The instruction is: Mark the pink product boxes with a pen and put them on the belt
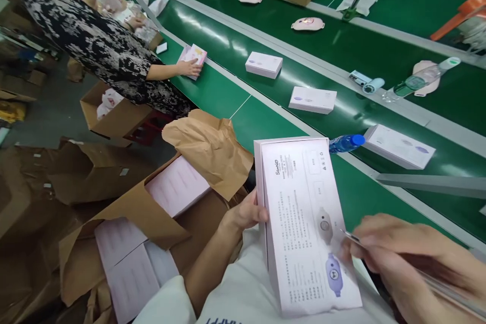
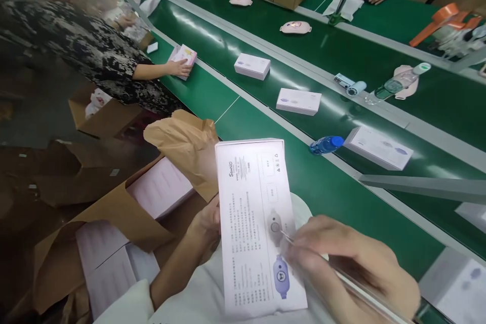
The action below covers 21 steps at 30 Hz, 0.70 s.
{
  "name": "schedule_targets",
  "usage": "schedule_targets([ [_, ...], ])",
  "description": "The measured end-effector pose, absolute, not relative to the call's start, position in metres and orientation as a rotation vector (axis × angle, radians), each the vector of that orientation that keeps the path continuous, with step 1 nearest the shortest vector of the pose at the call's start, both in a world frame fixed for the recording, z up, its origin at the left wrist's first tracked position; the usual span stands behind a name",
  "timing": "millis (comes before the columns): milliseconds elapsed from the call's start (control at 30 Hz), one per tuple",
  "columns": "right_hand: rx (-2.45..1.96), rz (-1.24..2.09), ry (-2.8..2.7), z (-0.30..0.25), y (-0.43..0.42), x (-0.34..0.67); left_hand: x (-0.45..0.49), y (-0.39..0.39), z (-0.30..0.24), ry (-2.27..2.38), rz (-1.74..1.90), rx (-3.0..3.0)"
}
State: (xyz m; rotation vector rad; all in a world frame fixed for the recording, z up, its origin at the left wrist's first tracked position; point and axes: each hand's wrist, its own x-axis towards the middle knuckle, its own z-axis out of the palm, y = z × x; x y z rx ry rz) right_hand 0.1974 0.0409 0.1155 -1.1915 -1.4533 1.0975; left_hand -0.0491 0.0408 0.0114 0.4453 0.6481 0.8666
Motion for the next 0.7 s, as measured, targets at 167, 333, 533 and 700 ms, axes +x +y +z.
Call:
schedule_targets([
  [167, -1.308, 1.024, -1.465, 0.126, 0.039, 0.185, -0.052, 0.034, 0.018, 0.661, 0.877, 0.495],
  [333, -1.287, 0.984, -1.432, 0.124, 0.038, 0.181, -0.050, 0.035, 0.018, 0.658, 0.834, 0.520],
  [533, -1.336, 1.005, -1.388, 0.123, 0.044, 0.174, -0.048, 0.038, 0.024, 0.650, 0.865, 0.509],
  [700, -1.319, 0.942, -1.429, 0.123, 0.048, 0.173, -0.048, 0.034, 0.025, 0.646, 0.848, 0.458],
])
